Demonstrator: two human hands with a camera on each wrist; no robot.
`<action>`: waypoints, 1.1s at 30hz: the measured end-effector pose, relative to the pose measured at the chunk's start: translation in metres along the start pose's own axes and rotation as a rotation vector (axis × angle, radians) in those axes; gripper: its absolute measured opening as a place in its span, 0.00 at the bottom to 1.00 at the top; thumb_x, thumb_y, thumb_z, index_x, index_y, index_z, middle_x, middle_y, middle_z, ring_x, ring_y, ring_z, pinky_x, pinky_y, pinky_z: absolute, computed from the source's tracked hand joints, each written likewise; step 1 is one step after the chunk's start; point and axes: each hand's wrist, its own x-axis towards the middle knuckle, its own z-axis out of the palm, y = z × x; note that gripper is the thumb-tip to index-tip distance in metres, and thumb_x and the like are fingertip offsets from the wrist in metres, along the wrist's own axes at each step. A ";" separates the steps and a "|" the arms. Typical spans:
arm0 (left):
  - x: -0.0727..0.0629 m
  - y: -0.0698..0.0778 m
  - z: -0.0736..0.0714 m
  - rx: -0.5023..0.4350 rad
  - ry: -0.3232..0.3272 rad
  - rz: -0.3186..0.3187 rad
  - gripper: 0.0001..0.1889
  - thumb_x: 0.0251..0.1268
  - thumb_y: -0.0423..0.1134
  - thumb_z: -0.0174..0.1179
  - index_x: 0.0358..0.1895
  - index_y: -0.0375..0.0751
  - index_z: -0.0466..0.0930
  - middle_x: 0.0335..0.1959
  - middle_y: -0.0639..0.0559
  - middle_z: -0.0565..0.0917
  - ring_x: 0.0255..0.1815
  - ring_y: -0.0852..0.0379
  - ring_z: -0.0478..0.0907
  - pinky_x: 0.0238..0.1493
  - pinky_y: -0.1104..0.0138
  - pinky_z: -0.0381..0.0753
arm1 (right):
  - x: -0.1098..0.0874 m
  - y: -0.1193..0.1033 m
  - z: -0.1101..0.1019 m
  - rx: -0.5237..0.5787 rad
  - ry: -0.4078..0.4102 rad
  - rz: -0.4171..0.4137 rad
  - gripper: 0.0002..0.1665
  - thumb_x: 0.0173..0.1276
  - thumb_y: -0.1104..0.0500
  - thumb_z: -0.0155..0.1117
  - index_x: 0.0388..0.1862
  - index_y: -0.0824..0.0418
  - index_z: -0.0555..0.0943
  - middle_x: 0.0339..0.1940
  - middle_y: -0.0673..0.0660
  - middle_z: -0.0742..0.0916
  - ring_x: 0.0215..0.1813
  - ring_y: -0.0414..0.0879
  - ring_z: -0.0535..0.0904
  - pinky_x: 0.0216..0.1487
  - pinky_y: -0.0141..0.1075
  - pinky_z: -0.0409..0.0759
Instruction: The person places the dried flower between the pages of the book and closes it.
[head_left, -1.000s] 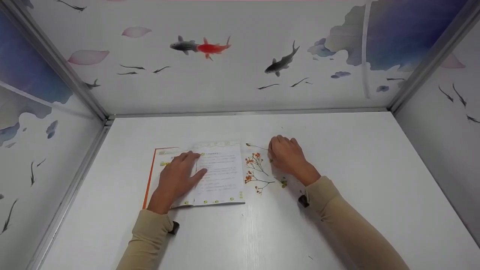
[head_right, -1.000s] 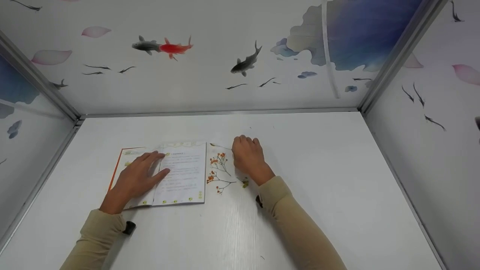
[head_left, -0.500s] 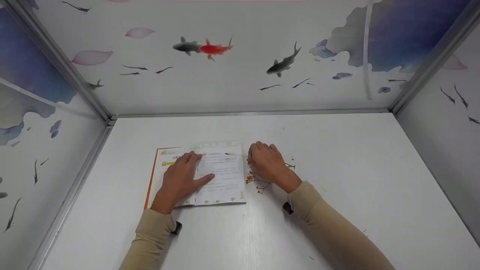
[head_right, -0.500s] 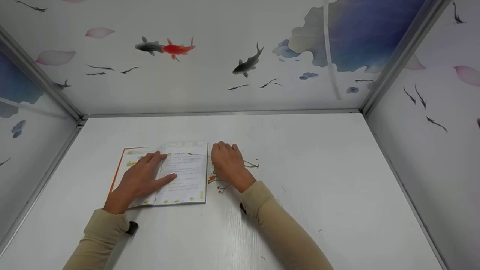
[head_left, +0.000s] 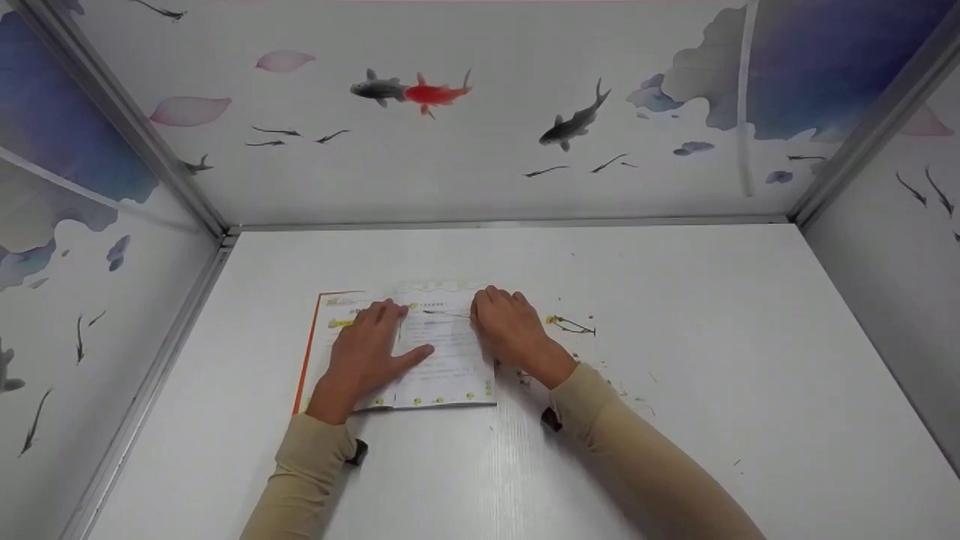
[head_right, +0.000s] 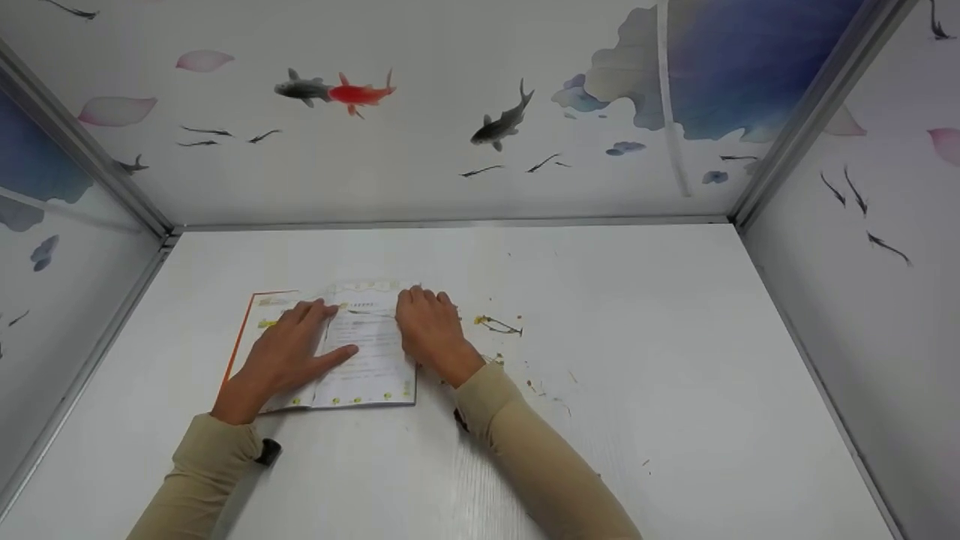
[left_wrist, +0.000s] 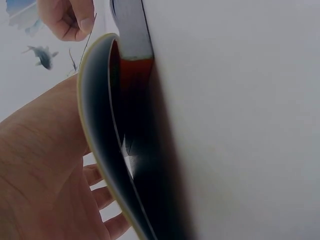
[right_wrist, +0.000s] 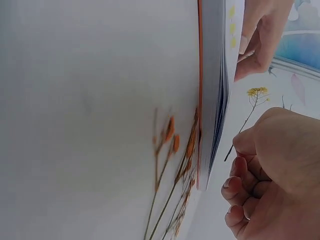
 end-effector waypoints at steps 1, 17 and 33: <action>0.000 -0.001 0.000 0.001 0.008 0.005 0.46 0.69 0.73 0.65 0.77 0.41 0.73 0.74 0.39 0.76 0.75 0.39 0.76 0.70 0.43 0.79 | 0.001 -0.002 0.001 0.008 -0.013 0.008 0.09 0.87 0.56 0.57 0.49 0.61 0.79 0.43 0.58 0.84 0.47 0.55 0.85 0.50 0.50 0.81; 0.002 0.000 0.002 -0.013 -0.056 -0.035 0.48 0.69 0.74 0.63 0.79 0.42 0.69 0.74 0.39 0.74 0.74 0.39 0.74 0.72 0.43 0.77 | 0.014 -0.024 0.016 -0.020 0.041 -0.023 0.10 0.86 0.57 0.58 0.45 0.60 0.83 0.39 0.55 0.87 0.41 0.53 0.87 0.45 0.47 0.85; 0.001 -0.002 0.004 -0.060 -0.045 -0.035 0.47 0.70 0.72 0.65 0.80 0.42 0.67 0.77 0.38 0.71 0.78 0.37 0.70 0.73 0.39 0.73 | 0.011 -0.016 0.014 0.243 0.037 0.029 0.09 0.86 0.54 0.61 0.49 0.55 0.87 0.41 0.53 0.89 0.38 0.47 0.86 0.41 0.45 0.85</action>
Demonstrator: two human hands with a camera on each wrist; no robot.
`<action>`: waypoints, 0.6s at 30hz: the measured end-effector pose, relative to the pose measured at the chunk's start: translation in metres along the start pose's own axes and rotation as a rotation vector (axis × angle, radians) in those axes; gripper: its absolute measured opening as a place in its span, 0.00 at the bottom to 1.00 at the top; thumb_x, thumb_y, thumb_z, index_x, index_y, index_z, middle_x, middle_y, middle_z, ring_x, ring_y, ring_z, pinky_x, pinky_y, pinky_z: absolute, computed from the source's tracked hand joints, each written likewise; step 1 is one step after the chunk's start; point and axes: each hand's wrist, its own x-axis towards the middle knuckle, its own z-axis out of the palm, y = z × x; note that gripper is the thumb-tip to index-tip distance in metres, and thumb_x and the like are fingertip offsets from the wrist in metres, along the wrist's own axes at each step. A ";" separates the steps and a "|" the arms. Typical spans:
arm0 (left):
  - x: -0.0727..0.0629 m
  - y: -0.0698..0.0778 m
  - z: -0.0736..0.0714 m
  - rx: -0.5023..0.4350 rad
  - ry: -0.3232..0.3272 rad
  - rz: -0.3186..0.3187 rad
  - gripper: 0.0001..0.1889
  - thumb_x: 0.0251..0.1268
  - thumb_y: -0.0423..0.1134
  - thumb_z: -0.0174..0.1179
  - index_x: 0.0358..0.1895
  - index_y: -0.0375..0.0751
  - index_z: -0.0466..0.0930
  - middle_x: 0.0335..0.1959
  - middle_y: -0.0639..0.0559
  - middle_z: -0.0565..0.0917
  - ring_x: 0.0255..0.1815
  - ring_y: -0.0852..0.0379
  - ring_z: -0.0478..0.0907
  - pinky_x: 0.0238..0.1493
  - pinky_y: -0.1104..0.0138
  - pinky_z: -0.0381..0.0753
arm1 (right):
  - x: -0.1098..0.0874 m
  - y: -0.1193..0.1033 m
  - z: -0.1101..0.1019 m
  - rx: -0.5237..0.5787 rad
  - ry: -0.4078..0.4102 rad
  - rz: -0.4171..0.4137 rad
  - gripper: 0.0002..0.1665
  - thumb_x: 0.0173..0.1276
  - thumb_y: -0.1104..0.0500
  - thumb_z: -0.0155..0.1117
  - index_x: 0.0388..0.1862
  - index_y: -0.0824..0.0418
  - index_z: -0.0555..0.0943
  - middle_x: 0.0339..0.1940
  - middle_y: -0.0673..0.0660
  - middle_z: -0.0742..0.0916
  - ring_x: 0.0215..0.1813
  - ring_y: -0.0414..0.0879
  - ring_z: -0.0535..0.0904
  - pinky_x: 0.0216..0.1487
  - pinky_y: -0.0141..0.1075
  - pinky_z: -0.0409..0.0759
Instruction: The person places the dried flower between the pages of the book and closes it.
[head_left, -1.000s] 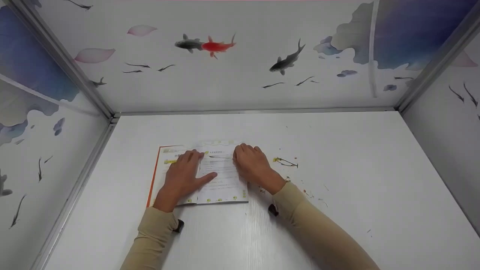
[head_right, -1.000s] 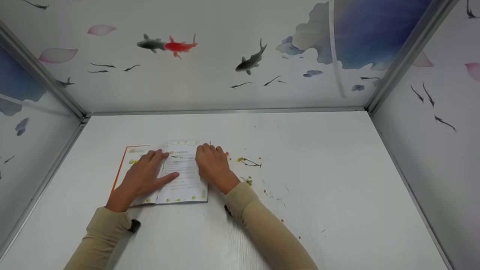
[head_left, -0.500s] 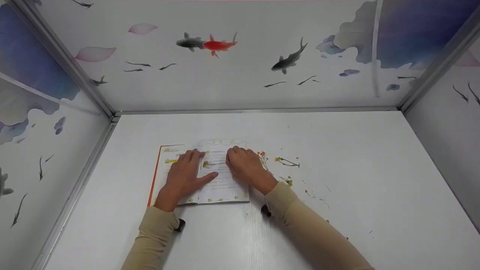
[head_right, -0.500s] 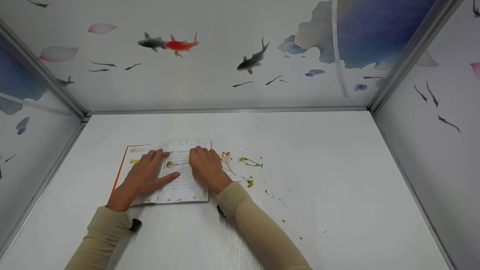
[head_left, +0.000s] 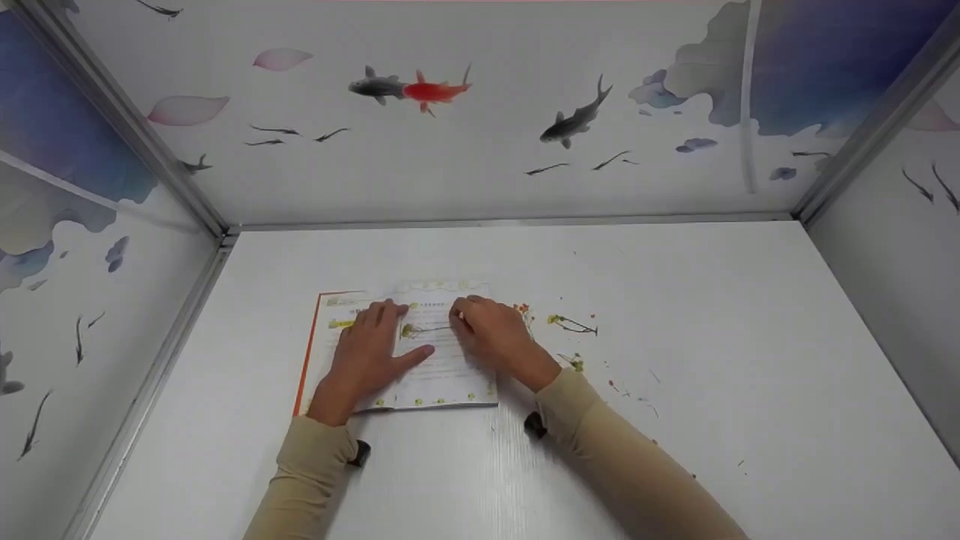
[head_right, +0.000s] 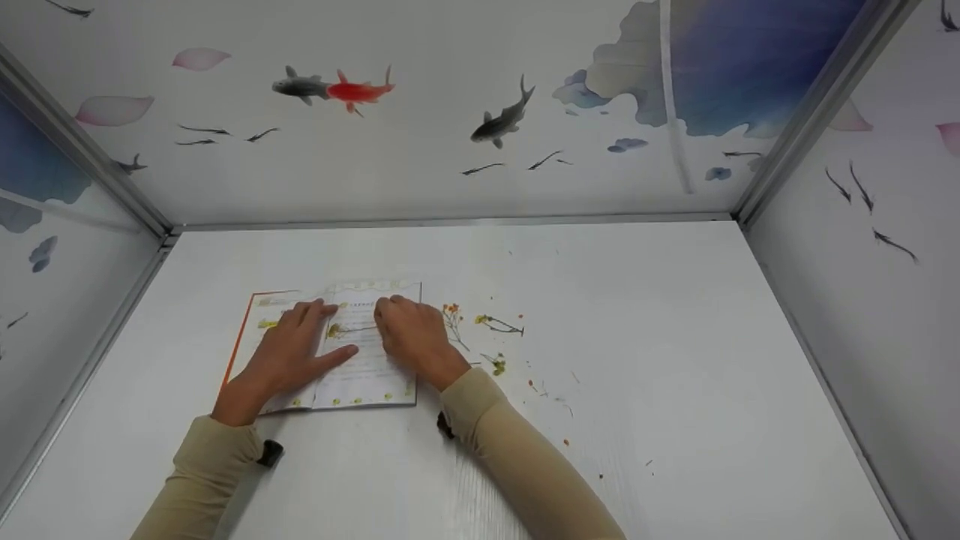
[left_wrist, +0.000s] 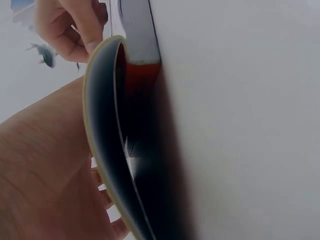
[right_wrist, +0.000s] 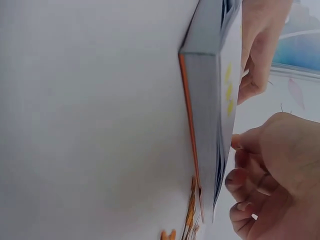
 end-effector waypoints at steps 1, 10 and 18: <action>0.000 0.000 0.001 -0.004 0.000 -0.003 0.48 0.70 0.71 0.65 0.80 0.41 0.67 0.78 0.38 0.71 0.79 0.37 0.70 0.73 0.38 0.73 | -0.001 0.003 -0.002 0.024 0.013 0.014 0.09 0.85 0.54 0.61 0.50 0.54 0.87 0.41 0.52 0.90 0.38 0.47 0.86 0.40 0.45 0.85; 0.000 0.003 0.001 -0.030 -0.038 -0.051 0.49 0.71 0.72 0.64 0.83 0.43 0.63 0.83 0.37 0.65 0.85 0.37 0.62 0.80 0.36 0.65 | -0.002 0.037 -0.018 -0.008 0.009 0.088 0.13 0.86 0.56 0.60 0.59 0.56 0.88 0.58 0.55 0.89 0.58 0.49 0.88 0.50 0.46 0.90; -0.003 0.003 0.005 -0.045 -0.043 -0.063 0.48 0.73 0.70 0.63 0.84 0.42 0.61 0.85 0.37 0.62 0.87 0.36 0.58 0.82 0.36 0.62 | -0.005 0.042 -0.022 0.017 -0.157 0.107 0.26 0.87 0.54 0.59 0.79 0.56 0.77 0.84 0.52 0.75 0.84 0.51 0.71 0.77 0.50 0.78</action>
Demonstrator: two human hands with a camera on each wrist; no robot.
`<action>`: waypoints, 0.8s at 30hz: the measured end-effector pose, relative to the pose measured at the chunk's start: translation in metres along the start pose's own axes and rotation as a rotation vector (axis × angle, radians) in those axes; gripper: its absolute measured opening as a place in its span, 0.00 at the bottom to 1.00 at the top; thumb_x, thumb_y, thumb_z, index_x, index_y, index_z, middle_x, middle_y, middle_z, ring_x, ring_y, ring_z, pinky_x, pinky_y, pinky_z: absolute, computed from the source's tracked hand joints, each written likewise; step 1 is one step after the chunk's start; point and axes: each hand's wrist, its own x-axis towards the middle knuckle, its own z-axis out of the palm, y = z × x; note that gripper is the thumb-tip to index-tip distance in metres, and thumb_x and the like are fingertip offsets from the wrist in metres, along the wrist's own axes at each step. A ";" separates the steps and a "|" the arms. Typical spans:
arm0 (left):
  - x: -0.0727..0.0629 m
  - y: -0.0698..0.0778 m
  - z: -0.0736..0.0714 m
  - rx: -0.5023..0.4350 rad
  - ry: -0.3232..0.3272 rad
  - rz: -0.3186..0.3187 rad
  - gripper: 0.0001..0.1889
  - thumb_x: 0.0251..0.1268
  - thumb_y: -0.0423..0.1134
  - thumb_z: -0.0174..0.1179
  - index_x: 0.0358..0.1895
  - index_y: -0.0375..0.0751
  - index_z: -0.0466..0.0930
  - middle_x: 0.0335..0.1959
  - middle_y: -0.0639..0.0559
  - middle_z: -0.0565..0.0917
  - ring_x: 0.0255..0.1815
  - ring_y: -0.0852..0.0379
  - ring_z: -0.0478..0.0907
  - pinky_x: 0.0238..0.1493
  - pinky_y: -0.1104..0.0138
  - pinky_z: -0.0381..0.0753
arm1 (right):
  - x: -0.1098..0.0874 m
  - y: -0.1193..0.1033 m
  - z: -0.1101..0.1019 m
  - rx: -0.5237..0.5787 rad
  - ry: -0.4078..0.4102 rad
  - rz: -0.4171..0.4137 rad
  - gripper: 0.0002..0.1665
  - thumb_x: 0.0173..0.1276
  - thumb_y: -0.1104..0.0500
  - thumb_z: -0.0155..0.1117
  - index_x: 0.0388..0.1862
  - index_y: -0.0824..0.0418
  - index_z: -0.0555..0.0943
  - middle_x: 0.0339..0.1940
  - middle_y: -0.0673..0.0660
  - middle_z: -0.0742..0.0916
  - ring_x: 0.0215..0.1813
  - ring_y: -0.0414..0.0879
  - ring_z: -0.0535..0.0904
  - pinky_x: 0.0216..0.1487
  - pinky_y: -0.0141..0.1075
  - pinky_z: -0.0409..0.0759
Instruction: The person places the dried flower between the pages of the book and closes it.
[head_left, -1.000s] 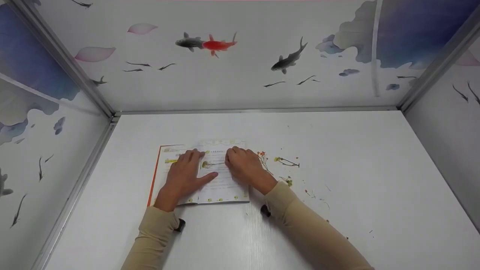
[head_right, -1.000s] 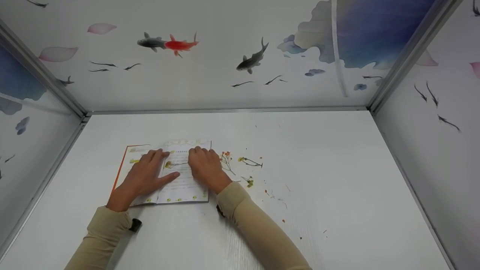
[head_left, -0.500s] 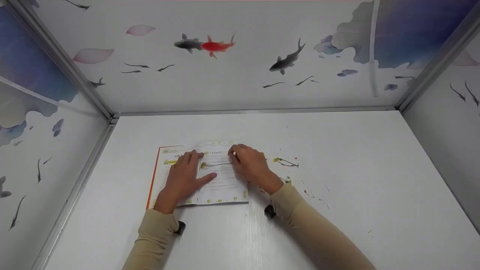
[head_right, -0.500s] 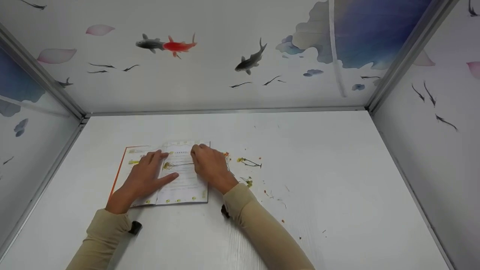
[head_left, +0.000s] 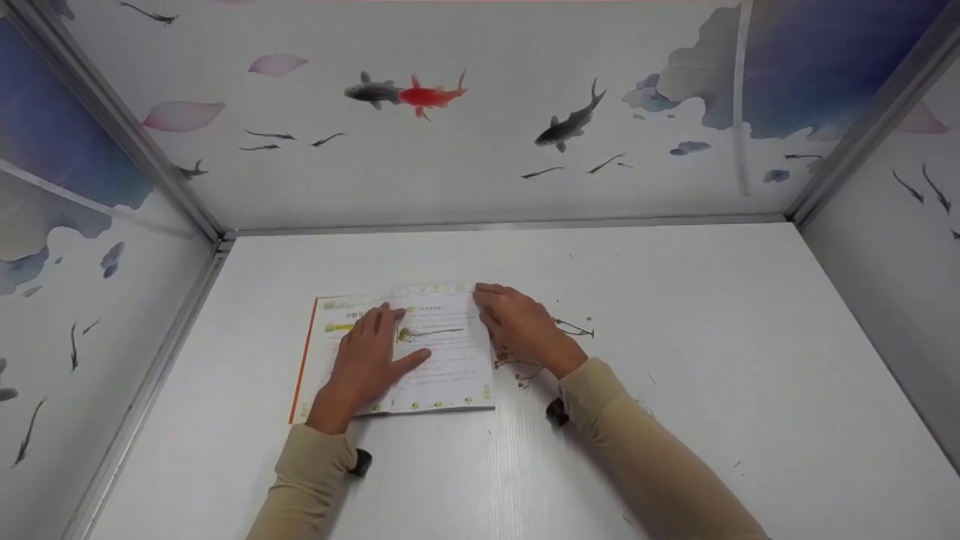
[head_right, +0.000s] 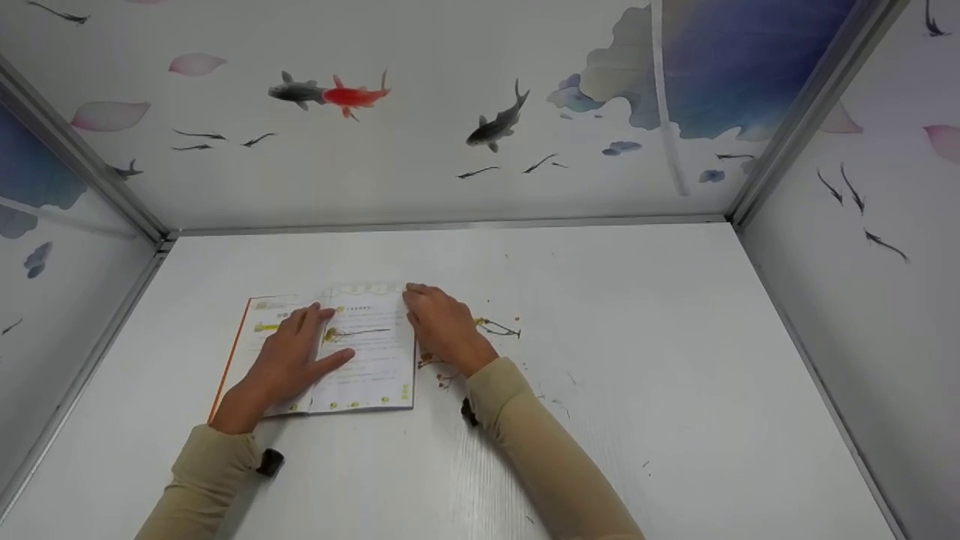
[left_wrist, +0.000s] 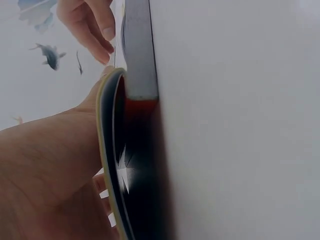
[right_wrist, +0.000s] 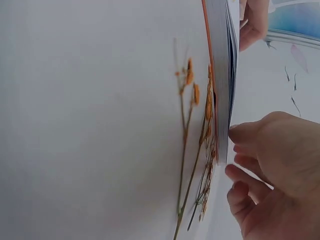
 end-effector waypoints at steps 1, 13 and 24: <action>-0.001 0.000 0.001 0.001 0.002 -0.002 0.48 0.73 0.70 0.63 0.84 0.42 0.61 0.85 0.37 0.61 0.87 0.36 0.58 0.82 0.37 0.61 | 0.000 -0.001 0.000 0.000 -0.012 -0.005 0.26 0.87 0.54 0.59 0.79 0.56 0.77 0.84 0.52 0.75 0.84 0.51 0.71 0.78 0.50 0.77; -0.006 0.016 0.000 -0.008 0.123 0.051 0.44 0.72 0.58 0.72 0.81 0.37 0.66 0.88 0.30 0.51 0.89 0.30 0.51 0.83 0.34 0.58 | 0.000 -0.006 0.001 -0.123 0.011 -0.149 0.23 0.86 0.62 0.58 0.75 0.66 0.78 0.83 0.59 0.76 0.80 0.55 0.76 0.69 0.48 0.85; -0.014 0.063 0.010 0.143 0.194 0.285 0.17 0.72 0.40 0.74 0.60 0.45 0.85 0.55 0.46 0.82 0.55 0.46 0.78 0.56 0.52 0.81 | 0.001 -0.004 0.000 -0.180 -0.021 -0.132 0.27 0.86 0.60 0.60 0.79 0.63 0.73 0.82 0.56 0.75 0.76 0.54 0.80 0.66 0.48 0.86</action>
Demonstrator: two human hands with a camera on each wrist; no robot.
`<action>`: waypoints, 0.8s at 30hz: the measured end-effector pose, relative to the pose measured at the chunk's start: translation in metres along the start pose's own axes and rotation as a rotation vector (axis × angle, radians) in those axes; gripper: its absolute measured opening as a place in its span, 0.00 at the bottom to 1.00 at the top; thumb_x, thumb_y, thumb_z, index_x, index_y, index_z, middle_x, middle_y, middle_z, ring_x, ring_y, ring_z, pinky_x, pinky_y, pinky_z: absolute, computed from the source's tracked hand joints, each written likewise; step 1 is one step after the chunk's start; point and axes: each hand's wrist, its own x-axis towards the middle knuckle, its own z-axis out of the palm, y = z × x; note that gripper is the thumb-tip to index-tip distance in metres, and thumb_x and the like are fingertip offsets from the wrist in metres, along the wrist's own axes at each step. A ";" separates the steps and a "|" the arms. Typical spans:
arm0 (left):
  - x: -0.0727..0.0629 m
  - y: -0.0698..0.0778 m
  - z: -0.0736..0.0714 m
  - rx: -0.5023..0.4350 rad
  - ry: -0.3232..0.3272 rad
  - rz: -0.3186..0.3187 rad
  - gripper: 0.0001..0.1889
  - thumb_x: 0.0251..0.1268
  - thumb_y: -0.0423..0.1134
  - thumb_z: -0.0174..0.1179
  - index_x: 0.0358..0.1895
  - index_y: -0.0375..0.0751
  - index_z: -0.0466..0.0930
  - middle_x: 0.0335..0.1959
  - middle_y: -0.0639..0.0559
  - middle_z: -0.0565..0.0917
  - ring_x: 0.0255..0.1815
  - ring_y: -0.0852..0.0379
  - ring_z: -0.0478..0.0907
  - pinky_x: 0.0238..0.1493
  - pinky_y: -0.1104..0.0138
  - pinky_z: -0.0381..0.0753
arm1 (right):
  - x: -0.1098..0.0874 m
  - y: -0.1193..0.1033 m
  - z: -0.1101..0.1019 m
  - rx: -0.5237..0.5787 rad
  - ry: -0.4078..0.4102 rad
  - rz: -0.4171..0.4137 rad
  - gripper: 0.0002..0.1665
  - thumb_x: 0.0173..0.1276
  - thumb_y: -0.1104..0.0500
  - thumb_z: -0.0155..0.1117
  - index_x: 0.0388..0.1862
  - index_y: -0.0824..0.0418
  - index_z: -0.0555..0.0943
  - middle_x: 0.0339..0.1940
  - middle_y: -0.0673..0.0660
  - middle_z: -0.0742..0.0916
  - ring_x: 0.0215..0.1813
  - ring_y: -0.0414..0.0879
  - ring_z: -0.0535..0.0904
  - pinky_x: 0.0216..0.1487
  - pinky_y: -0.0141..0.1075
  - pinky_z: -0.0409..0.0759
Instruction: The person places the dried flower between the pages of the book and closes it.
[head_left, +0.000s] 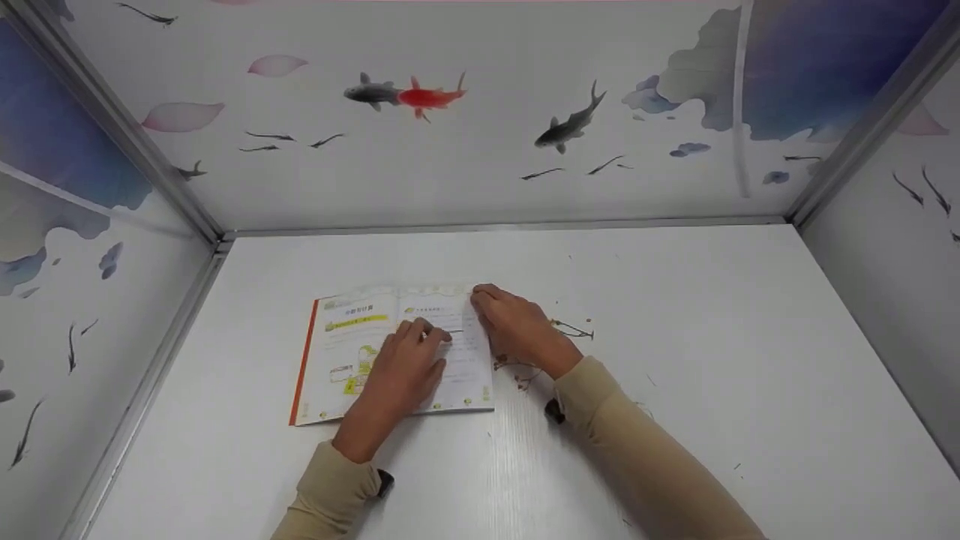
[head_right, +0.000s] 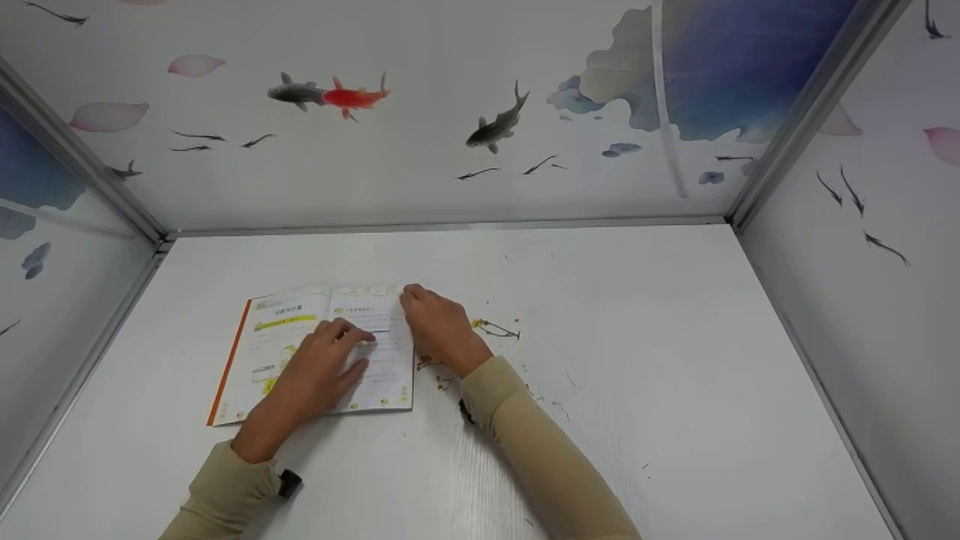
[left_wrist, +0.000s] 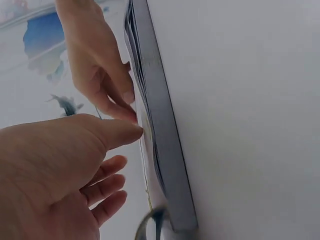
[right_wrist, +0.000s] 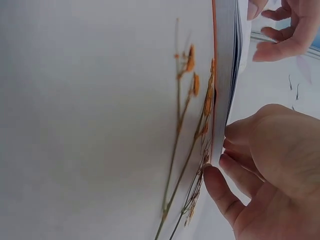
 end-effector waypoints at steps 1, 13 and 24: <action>-0.001 0.004 0.001 -0.020 -0.007 0.026 0.16 0.72 0.41 0.73 0.59 0.46 0.85 0.52 0.47 0.82 0.52 0.47 0.78 0.54 0.53 0.81 | 0.000 0.000 0.000 -0.002 -0.009 0.000 0.29 0.84 0.60 0.63 0.79 0.62 0.72 0.82 0.55 0.75 0.76 0.53 0.80 0.66 0.48 0.86; -0.005 0.034 0.014 -0.090 -0.143 0.046 0.30 0.73 0.58 0.70 0.70 0.47 0.77 0.54 0.47 0.75 0.52 0.50 0.71 0.52 0.55 0.79 | -0.001 0.006 0.000 -0.011 0.045 -0.030 0.26 0.87 0.56 0.58 0.78 0.61 0.76 0.79 0.57 0.80 0.79 0.54 0.77 0.69 0.55 0.83; -0.007 0.035 0.016 -0.016 -0.159 0.057 0.35 0.75 0.64 0.65 0.76 0.50 0.74 0.58 0.47 0.74 0.53 0.51 0.70 0.51 0.56 0.79 | -0.002 0.009 0.000 0.015 0.039 -0.003 0.28 0.88 0.53 0.56 0.80 0.62 0.74 0.82 0.59 0.77 0.82 0.54 0.73 0.72 0.57 0.79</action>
